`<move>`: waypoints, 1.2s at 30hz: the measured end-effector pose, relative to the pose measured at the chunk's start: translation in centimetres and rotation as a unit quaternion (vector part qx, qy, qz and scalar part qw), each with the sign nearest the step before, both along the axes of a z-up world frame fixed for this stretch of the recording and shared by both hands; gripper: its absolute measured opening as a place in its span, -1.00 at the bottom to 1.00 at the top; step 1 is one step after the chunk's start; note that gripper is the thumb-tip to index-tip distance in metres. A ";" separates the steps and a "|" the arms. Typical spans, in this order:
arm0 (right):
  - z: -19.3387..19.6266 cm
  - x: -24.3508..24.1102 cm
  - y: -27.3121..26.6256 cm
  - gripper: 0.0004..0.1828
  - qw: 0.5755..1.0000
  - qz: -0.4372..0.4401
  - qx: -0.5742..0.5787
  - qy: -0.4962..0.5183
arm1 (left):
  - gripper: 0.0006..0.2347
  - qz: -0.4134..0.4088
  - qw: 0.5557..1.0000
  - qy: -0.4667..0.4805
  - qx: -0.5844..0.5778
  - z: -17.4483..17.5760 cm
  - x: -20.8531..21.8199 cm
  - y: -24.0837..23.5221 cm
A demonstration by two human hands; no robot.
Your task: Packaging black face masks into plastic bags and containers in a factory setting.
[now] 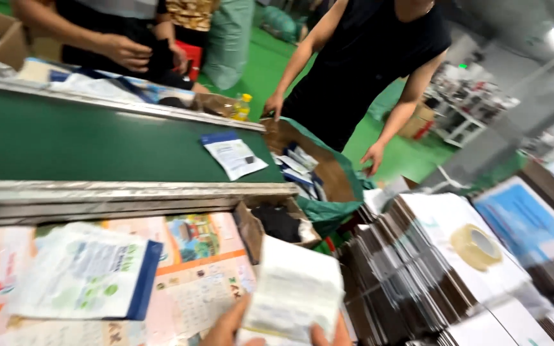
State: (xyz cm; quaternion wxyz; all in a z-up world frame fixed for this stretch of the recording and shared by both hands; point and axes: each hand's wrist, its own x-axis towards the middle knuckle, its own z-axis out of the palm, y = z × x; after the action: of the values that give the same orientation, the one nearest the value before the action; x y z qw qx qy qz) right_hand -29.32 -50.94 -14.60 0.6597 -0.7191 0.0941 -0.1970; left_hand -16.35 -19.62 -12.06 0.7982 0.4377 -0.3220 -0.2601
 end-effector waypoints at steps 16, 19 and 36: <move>16.5 6.0 25.6 -0.83 0.890 0.079 -0.438 -0.095 | -0.36 0.232 0.924 -0.067 0.295 14.7 -0.3 14.0; 16.6 4.9 27.7 -0.84 0.878 0.080 -0.463 -0.088 | -0.40 0.204 0.919 -0.057 0.332 16.2 -1.6 15.3; 15.7 7.0 23.5 -0.81 0.927 0.248 -0.274 0.068 | -0.46 0.160 0.943 -0.060 0.286 10.7 -0.6 17.9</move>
State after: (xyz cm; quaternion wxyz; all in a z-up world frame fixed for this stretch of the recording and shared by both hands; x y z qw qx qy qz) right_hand -22.31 -27.40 1.12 0.4572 -0.8836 -0.1005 0.0044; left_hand -16.94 -1.75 -1.33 0.6495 0.7081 -0.2071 -0.1838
